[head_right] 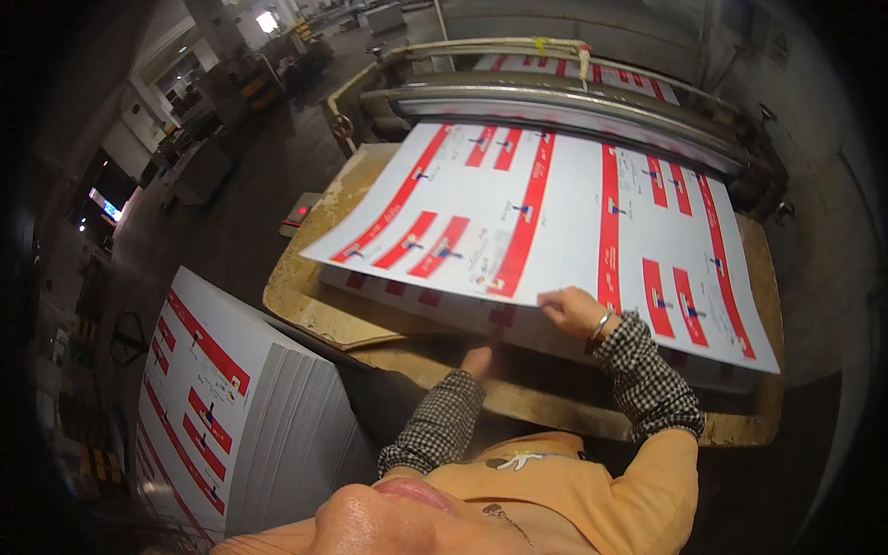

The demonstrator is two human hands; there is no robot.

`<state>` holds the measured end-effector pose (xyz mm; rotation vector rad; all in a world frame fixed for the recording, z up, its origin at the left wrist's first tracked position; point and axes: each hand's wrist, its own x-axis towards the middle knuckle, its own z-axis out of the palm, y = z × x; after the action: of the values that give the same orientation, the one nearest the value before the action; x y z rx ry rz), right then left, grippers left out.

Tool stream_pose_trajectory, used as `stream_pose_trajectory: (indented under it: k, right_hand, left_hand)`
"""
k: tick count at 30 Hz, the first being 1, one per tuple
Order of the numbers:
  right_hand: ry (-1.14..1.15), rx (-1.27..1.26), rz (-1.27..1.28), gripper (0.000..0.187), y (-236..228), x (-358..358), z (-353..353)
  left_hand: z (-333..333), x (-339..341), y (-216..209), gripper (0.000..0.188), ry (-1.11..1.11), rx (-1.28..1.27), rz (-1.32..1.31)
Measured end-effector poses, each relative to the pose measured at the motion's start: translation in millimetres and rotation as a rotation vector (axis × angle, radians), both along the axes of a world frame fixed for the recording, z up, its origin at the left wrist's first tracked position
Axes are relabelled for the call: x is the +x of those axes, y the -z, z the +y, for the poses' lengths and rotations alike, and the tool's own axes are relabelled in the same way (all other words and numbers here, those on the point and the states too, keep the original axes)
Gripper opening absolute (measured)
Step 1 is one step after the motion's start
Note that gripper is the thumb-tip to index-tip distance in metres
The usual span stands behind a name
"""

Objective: Moving large printed paper sheets from a stack on the left onto a feed table on the right.

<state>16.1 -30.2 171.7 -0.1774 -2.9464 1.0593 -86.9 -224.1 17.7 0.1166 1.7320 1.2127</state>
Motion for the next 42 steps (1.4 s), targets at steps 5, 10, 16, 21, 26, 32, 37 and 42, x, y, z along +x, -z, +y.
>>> stream_pose_trajectory:
  k: [5, 10, 16, 21, 26, 32, 37, 42]
  right_hand:
    - [-0.125, 0.042, -0.092, 0.023, 20.9, 7.7, -10.2]
    - [-0.118, 0.091, -0.247, 0.023, 49.2, -3.8, -2.2]
    - [0.245, 0.238, 0.027, 0.034, 71.5, -49.9, 36.3]
    - [0.034, 0.486, -0.220, 0.078, 73.7, -20.4, -33.1]
    - [-0.039, 0.514, -0.141, 0.063, 68.1, 1.1, -8.2]
    - [0.082, -0.124, -0.123, 0.032, -6.4, -7.0, 0.1]
    - [-0.045, -0.102, -0.011, 0.033, 13.8, -9.1, -23.0]
    - [0.013, -0.082, -0.094, 0.033, 51.3, -3.7, -22.0]
  left_hand:
    - [-3.3, 14.1, -21.1, 0.057, -0.045, 0.108, -0.043]
    - [-3.3, 8.1, 1.4, 0.060, 0.017, 0.236, 0.091]
    - [9.4, 7.3, -24.5, 0.076, -0.227, 0.211, -0.219]
    - [1.5, 2.7, -13.6, 0.066, -0.248, 0.243, -0.214]
    - [5.6, 8.2, -33.6, 0.038, 0.037, 0.265, -0.249]
    - [10.9, 10.7, -10.2, 0.065, -0.012, -0.143, 0.176]
    - [-6.0, -6.4, 22.9, 0.066, -0.112, 0.059, 0.057]
    - [-3.5, -3.5, 19.1, 0.058, -0.016, -0.033, 0.038]
